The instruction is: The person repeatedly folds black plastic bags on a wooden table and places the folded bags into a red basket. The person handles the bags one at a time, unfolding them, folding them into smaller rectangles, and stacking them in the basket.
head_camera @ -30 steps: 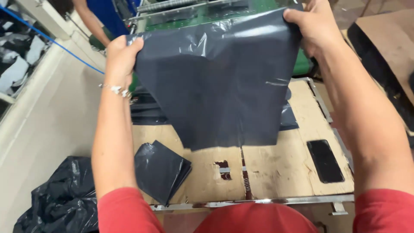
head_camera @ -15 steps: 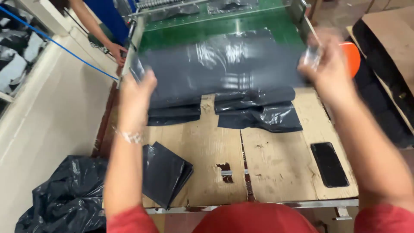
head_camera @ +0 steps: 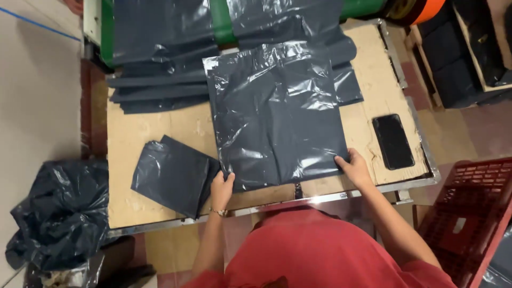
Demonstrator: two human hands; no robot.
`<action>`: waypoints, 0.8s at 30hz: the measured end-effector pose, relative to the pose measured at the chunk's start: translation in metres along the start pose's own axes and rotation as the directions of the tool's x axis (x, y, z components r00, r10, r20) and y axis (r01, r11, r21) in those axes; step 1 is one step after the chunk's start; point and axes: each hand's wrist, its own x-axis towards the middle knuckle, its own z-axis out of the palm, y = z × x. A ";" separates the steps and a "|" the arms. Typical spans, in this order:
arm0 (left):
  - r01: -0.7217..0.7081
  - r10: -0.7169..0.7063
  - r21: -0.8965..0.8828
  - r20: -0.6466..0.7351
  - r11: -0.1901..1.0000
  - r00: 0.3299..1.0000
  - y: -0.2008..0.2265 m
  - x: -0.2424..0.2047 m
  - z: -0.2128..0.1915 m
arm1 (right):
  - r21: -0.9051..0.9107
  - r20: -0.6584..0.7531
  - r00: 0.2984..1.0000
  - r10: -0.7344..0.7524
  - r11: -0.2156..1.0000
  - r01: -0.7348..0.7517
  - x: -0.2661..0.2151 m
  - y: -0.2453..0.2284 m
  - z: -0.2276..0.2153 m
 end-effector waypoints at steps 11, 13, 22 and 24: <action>-0.012 0.010 0.081 0.021 0.997 1.000 0.035 -0.081 -0.035 | 0.102 0.200 0.973 0.116 0.985 -0.138 -0.105 -0.104 -0.028; -0.046 0.045 0.025 0.009 0.999 0.999 0.063 -0.051 -0.037 | 0.076 0.166 0.986 0.034 0.996 -0.047 -0.048 -0.084 -0.022; -0.264 0.263 0.041 -0.316 0.964 0.912 0.079 0.093 0.005 | 0.404 0.052 0.976 -0.212 0.898 0.174 0.097 -0.120 0.021; -0.326 0.321 0.058 -0.402 0.943 0.857 0.074 0.109 0.008 | 0.401 0.048 0.969 -0.244 0.893 0.205 0.119 -0.126 0.021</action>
